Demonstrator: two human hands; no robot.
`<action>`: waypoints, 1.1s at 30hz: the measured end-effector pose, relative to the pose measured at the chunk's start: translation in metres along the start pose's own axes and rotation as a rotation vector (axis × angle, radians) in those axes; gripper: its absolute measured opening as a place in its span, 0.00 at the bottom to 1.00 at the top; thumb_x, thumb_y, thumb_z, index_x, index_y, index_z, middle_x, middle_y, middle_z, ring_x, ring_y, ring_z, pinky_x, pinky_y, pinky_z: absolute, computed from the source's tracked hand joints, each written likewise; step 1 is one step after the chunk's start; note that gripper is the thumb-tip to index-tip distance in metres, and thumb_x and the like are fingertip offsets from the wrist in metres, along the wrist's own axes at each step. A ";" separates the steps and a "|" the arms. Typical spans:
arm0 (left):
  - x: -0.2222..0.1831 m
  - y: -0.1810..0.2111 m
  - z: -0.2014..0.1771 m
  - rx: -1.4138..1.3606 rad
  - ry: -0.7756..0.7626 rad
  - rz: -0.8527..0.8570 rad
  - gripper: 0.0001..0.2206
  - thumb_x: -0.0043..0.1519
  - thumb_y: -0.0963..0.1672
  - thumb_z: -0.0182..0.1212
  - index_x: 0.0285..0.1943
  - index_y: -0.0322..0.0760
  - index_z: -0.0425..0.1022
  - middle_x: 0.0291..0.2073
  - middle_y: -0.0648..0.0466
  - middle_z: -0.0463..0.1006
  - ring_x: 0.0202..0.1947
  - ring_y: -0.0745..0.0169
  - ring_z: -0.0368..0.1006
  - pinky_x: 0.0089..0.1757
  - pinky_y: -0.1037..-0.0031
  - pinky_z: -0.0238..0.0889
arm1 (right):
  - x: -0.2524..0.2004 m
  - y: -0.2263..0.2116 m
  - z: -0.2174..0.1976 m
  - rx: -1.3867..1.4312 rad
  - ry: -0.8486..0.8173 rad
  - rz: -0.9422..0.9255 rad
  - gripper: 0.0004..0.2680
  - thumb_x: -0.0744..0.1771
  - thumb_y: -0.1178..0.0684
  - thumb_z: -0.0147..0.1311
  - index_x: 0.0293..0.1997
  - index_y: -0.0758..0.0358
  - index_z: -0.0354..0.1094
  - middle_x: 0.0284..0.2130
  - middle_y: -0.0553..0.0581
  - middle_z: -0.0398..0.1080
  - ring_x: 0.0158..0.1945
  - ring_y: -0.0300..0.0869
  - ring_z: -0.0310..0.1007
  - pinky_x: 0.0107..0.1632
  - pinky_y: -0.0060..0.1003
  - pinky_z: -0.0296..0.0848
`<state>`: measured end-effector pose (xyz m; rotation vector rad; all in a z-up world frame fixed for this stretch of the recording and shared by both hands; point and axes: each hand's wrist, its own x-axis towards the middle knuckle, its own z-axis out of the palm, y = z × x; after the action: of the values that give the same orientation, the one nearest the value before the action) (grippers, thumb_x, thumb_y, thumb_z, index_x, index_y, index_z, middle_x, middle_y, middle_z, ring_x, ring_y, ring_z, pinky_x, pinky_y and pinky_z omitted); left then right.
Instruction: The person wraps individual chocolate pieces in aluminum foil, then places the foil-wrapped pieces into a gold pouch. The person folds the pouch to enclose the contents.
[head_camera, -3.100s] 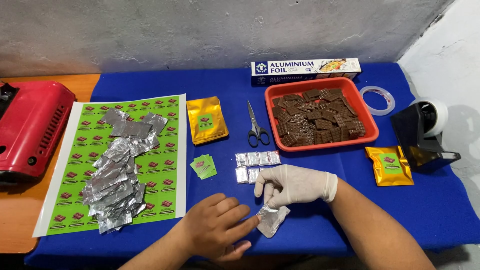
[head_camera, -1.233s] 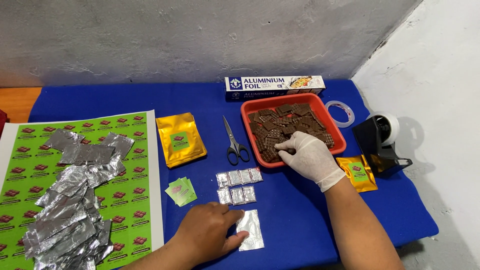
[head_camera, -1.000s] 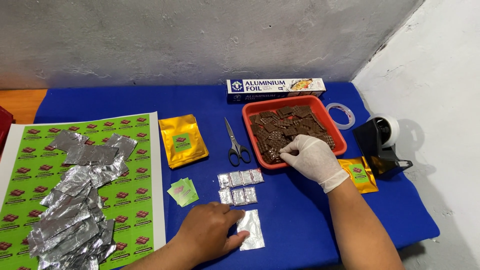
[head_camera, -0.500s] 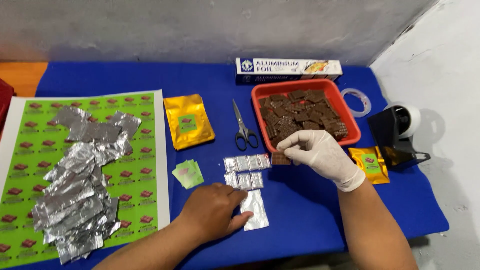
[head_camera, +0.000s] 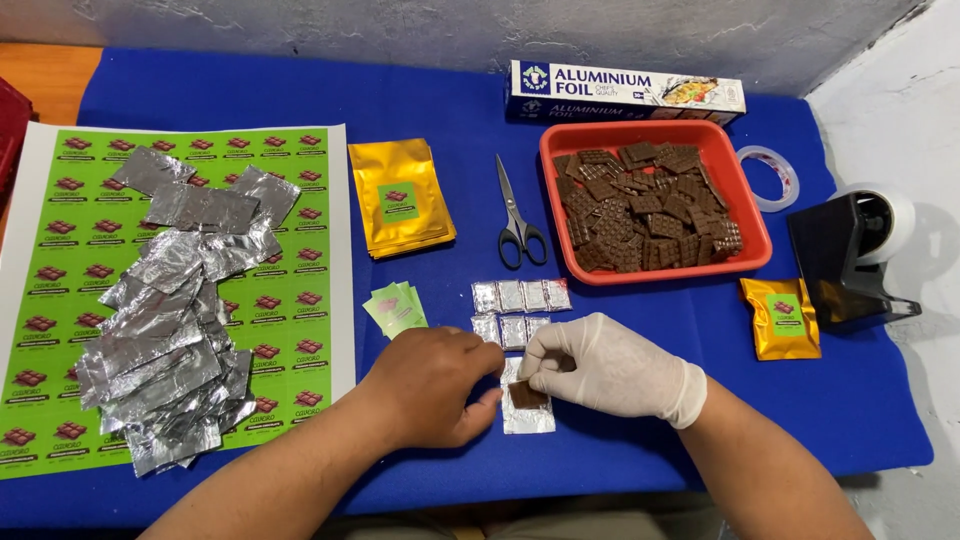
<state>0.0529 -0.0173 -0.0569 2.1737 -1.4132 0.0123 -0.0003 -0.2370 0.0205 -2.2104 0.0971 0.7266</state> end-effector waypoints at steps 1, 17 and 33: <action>0.000 0.001 0.000 -0.001 0.000 -0.003 0.11 0.55 0.51 0.62 0.38 0.44 0.74 0.25 0.54 0.76 0.27 0.44 0.73 0.25 0.54 0.63 | 0.000 0.000 0.002 0.000 -0.003 0.001 0.04 0.64 0.59 0.58 0.31 0.54 0.77 0.20 0.42 0.72 0.25 0.28 0.65 0.35 0.24 0.68; 0.003 0.003 0.005 0.033 -0.167 -0.013 0.19 0.56 0.58 0.65 0.46 0.48 0.79 0.32 0.54 0.81 0.35 0.44 0.77 0.29 0.52 0.68 | 0.001 0.022 0.008 -0.542 0.147 -0.286 0.06 0.60 0.43 0.63 0.36 0.37 0.81 0.19 0.38 0.75 0.23 0.35 0.73 0.29 0.34 0.68; 0.002 0.004 0.005 0.025 -0.071 -0.032 0.22 0.56 0.59 0.66 0.47 0.44 0.77 0.29 0.51 0.80 0.30 0.44 0.76 0.26 0.54 0.67 | 0.003 0.038 0.016 -0.638 0.240 -0.448 0.05 0.62 0.41 0.62 0.34 0.40 0.78 0.17 0.39 0.71 0.21 0.37 0.71 0.27 0.36 0.66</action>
<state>0.0486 -0.0223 -0.0591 2.2372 -1.4238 -0.0601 -0.0166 -0.2512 -0.0143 -2.7712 -0.5678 0.2503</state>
